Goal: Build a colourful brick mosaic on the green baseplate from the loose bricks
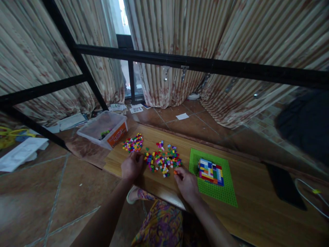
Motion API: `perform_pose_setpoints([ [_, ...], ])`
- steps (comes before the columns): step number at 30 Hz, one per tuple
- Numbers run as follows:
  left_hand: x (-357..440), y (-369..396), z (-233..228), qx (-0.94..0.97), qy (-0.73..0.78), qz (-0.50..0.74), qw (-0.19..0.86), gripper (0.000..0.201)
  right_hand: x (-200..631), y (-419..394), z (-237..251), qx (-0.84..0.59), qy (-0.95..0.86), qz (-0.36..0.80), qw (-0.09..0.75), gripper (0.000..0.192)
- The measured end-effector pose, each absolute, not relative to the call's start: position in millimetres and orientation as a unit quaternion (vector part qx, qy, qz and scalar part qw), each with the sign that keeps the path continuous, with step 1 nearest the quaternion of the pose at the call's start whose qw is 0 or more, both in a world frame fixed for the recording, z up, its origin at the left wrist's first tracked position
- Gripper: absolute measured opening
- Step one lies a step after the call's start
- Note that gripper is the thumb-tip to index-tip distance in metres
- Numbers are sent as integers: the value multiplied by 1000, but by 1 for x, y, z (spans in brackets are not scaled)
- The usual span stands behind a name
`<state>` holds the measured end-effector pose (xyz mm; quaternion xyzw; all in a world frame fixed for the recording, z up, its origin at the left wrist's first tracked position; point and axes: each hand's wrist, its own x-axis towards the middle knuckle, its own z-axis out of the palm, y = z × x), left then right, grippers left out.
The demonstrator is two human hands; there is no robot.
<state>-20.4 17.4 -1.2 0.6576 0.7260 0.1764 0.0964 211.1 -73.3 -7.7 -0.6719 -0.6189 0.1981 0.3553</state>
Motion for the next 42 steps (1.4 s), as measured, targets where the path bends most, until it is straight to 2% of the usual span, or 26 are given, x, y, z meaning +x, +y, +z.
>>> perform_pose_setpoints([
  [5, -21, 17, -1, 663, 718, 183, 110, 28, 208, -67, -9, -685, -636, 148, 325, 17],
  [13, -21, 16, 0, 665, 717, 181, 107, 26, 174, -18, 17, -643, -703, 118, 279, 20],
  [18, -21, 18, -4, 663, 718, 192, 91, 25, 143, 21, 22, -606, -767, 76, 198, 23],
  [22, -21, 19, -7, 660, 719, 200, 85, 25, 135, 37, 19, -580, -801, 85, 122, 24],
  [28, -23, 21, -7, 663, 720, 188, 80, 26, 133, 40, 23, -567, -809, 93, 128, 23],
  [31, -23, 21, -6, 665, 721, 182, 69, 26, 137, 28, 32, -581, -781, 107, 202, 26],
  [35, -22, 21, -5, 660, 729, 168, 68, 28, 156, -6, 36, -576, -657, 222, 434, 24],
  [37, -22, 21, -5, 658, 732, 164, 68, 30, 171, -30, 31, -564, -583, 294, 505, 20],
  [39, -22, 22, -5, 657, 734, 161, 66, 31, 189, -55, 25, -554, -513, 356, 550, 20],
  [42, -22, 22, -3, 655, 738, 148, 66, 31, 222, -89, 16, -605, -468, 325, 556, 17],
])
